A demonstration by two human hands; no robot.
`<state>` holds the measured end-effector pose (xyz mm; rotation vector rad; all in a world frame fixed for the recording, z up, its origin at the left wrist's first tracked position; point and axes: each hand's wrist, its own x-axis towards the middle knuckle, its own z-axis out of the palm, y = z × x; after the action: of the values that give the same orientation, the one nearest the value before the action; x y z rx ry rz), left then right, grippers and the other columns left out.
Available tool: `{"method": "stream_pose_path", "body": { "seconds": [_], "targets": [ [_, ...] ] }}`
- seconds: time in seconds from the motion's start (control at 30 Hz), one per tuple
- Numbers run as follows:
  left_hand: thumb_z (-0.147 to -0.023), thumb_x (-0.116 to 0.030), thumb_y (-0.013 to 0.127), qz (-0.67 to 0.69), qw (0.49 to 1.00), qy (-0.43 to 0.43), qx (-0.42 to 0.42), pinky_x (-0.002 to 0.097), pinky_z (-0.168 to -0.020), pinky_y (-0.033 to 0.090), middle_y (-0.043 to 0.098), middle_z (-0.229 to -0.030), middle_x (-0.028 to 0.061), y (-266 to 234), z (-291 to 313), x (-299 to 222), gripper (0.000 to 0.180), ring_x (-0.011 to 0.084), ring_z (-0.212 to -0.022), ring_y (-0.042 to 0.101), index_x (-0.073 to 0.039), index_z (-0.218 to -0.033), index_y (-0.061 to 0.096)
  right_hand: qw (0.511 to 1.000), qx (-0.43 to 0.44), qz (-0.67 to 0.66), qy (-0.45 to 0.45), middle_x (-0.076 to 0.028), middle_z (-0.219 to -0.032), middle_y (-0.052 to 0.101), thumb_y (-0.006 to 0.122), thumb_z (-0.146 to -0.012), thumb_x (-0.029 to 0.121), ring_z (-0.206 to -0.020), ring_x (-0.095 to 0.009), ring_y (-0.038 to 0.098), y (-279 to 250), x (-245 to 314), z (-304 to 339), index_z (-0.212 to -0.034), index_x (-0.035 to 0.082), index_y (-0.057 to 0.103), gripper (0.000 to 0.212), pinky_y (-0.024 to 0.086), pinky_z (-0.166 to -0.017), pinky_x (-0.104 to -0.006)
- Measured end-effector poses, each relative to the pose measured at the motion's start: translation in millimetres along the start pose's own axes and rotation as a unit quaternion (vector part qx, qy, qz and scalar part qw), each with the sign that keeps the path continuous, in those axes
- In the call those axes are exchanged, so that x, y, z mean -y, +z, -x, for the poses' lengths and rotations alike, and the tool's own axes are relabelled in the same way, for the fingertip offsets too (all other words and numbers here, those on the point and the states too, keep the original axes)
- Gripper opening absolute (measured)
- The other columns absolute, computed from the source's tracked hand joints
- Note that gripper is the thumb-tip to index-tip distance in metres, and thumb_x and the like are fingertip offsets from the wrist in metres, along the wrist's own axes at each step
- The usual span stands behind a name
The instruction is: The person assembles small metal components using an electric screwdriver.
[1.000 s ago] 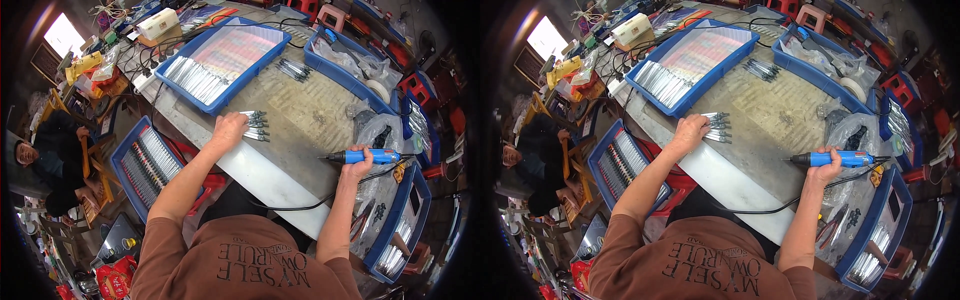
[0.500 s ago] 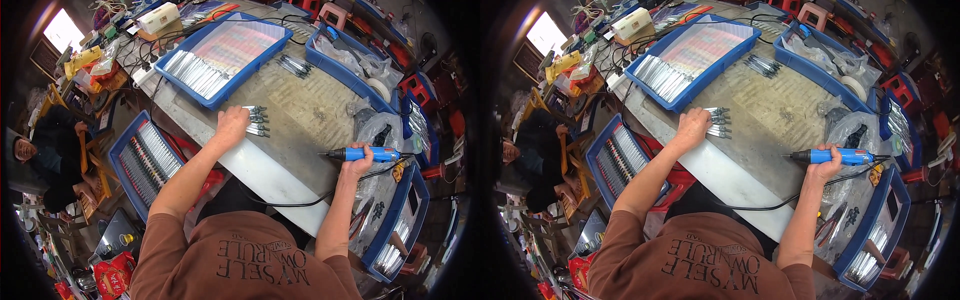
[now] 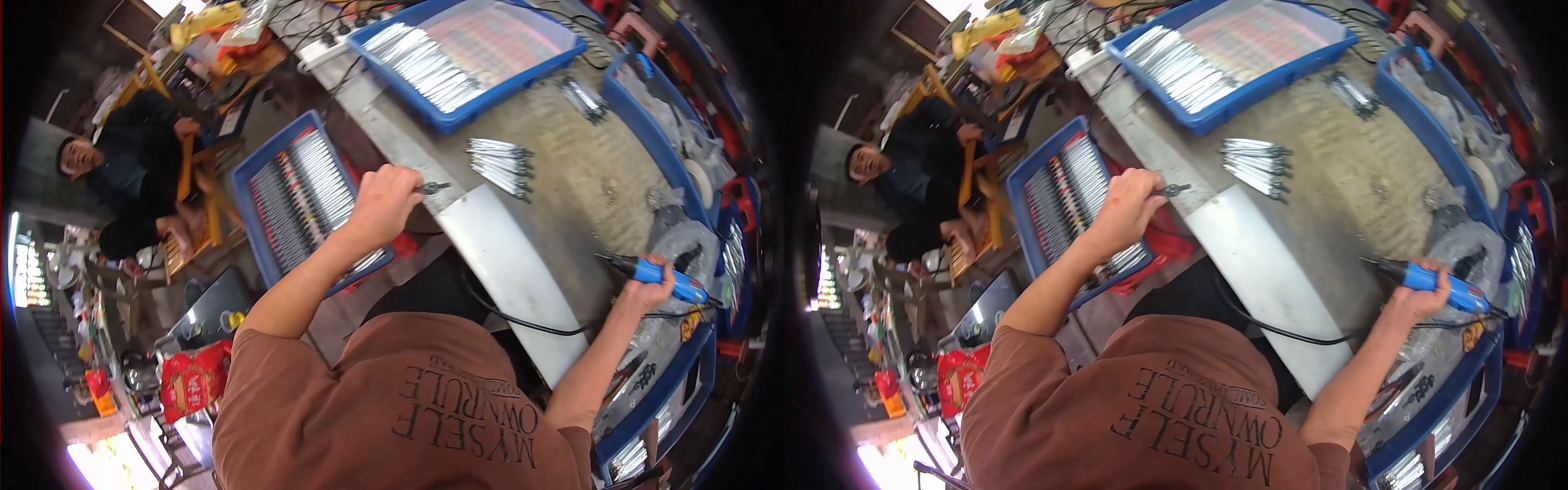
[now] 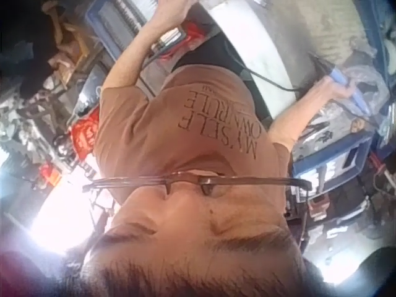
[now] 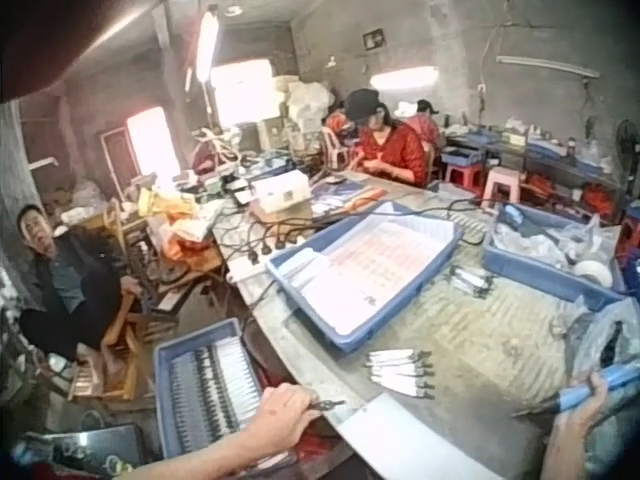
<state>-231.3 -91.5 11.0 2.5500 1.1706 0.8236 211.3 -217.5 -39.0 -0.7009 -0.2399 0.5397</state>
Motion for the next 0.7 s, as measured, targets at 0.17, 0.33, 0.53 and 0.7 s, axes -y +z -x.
{"method": "stream_pose_path", "body": {
  "seconds": [0.17, 0.33, 0.53, 0.7],
  "targets": [
    [-0.071, -0.007, 0.057, -0.040, 0.986, -0.160, 0.022, 0.0399, -0.067, 0.039, 0.052, -0.077, 0.0119, -37, 98, 71, 0.014, 0.0315, -0.077, 0.049, -0.004, -0.083, 0.049, 1.000, 0.002, 0.022, 0.015, -0.007, -0.070, 0.046, 0.053, -0.075, 0.014, -0.068, -0.020, 0.046, -3, 4, -11, -0.074, 0.004, 0.043, 0.014, 0.036, -0.066, -0.0357],
    [-0.071, -0.007, 0.058, -0.090, 0.963, -0.252, 0.030, 0.0403, -0.069, 0.040, 0.052, -0.077, 0.0128, -35, 198, 129, 0.016, 0.0320, -0.079, 0.050, -0.005, -0.084, 0.049, 0.999, -0.020, 0.026, 0.009, -0.006, -0.070, 0.045, 0.053, -0.074, 0.014, -0.068, -0.021, 0.045, -3, 8, -11, -0.074, 0.004, 0.043, 0.014, 0.035, -0.067, -0.0361],
    [-0.069, -0.002, 0.058, -0.098, 0.953, -0.277, 0.079, 0.0390, -0.068, 0.039, 0.050, -0.077, 0.0136, -18, 238, 130, 0.017, 0.0323, -0.078, 0.048, -0.003, -0.080, 0.045, 0.999, -0.017, 0.048, 0.009, -0.007, -0.071, 0.046, 0.053, -0.074, 0.014, -0.069, -0.022, 0.046, 0, 7, -9, -0.075, 0.004, 0.043, 0.014, 0.036, -0.067, -0.0373],
    [-0.070, -0.004, 0.058, -0.083, 0.945, -0.298, 0.105, 0.0400, -0.068, 0.039, 0.050, -0.077, 0.0140, -12, 241, 128, 0.017, 0.0334, -0.079, 0.048, -0.003, -0.080, 0.045, 0.999, -0.004, 0.043, 0.016, -0.007, -0.071, 0.047, 0.052, -0.074, 0.015, -0.069, -0.022, 0.047, -9, 8, -14, -0.075, 0.004, 0.043, 0.015, 0.037, -0.068, -0.0376]
  ]
}}
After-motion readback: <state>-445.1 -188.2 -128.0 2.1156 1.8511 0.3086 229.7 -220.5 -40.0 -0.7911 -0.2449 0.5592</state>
